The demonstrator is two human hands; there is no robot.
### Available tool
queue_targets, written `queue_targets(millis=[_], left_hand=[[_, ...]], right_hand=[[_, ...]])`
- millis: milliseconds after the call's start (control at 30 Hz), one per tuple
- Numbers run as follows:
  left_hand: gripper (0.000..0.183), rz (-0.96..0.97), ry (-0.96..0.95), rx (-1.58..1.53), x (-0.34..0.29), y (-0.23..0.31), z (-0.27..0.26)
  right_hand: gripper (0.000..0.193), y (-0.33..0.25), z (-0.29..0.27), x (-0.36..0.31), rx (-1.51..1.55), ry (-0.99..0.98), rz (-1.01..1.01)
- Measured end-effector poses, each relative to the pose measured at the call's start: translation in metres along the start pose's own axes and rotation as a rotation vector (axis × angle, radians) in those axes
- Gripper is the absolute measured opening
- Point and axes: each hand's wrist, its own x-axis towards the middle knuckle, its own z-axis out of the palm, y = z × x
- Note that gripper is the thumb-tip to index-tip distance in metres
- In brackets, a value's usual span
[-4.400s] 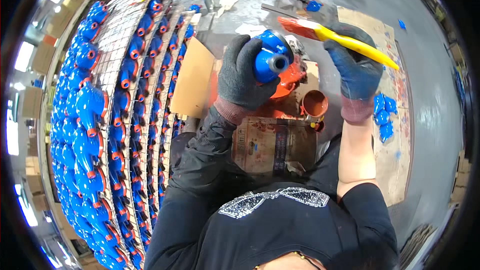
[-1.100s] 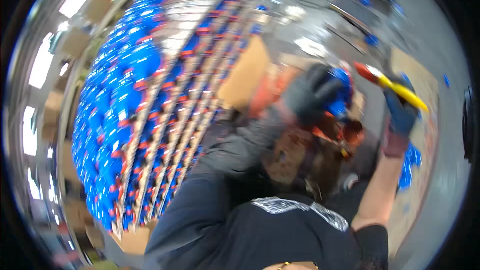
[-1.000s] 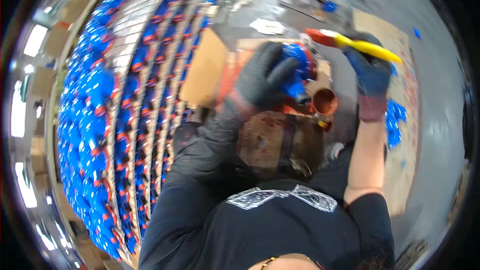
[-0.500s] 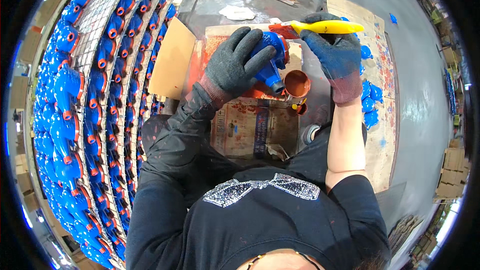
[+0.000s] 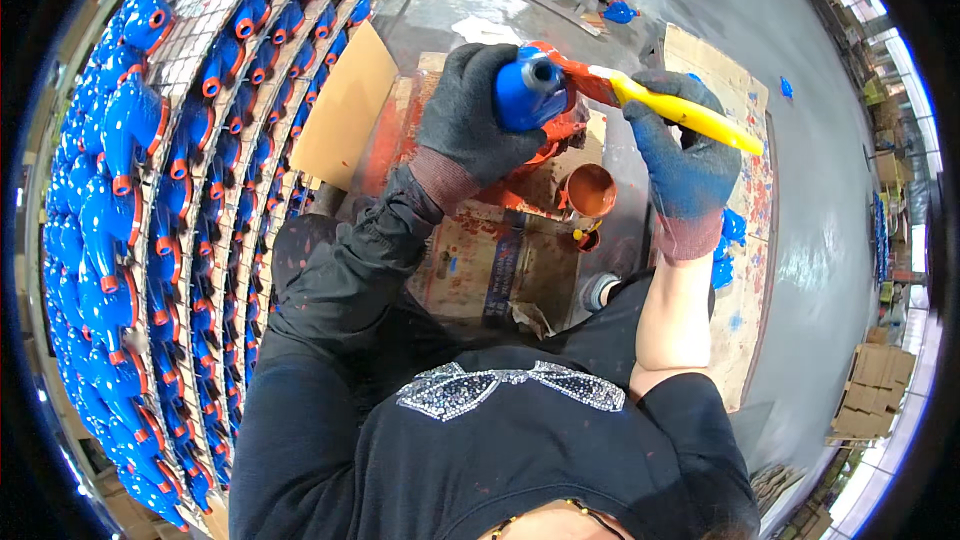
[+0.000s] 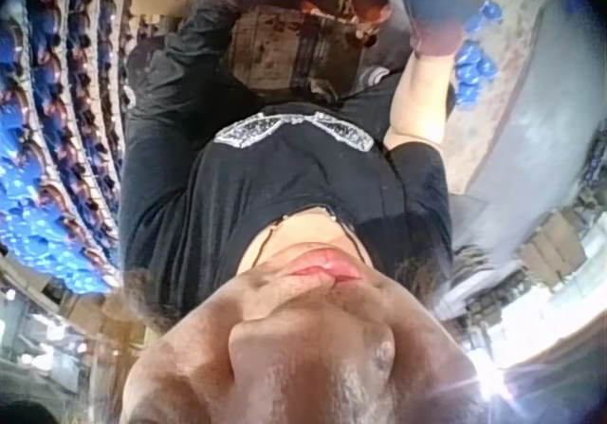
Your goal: Applying red paint to blue industrial elbow joints using a brush.
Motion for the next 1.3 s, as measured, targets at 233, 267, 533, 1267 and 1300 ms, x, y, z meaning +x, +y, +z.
queue_targets(millis=[233,267,533,1267,1300], left_hand=[[0.060,-0.714,-0.046,-0.952,0.006,-0.010,-0.006],[0.059,-0.802,-0.056,-1.084,0.006,-0.011,-0.009],[0.054,-0.902,-0.105,-1.691,0.005,-0.001,-0.028],[0.053,-0.823,0.008,-1.815,0.005,-0.025,-0.025],[0.049,-0.853,0.005,-1.587,0.005,-0.026,-0.024]], right_hand=[[0.021,-0.001,0.011,-0.007,-0.032,-0.015,-0.134],[0.022,-0.001,0.013,-0.008,-0.021,0.007,-0.123],[0.024,0.007,0.022,-0.012,0.176,0.023,-0.154],[0.026,0.057,0.024,-0.006,0.591,0.080,0.098],[0.027,0.054,0.024,-0.006,0.578,0.085,0.081]])
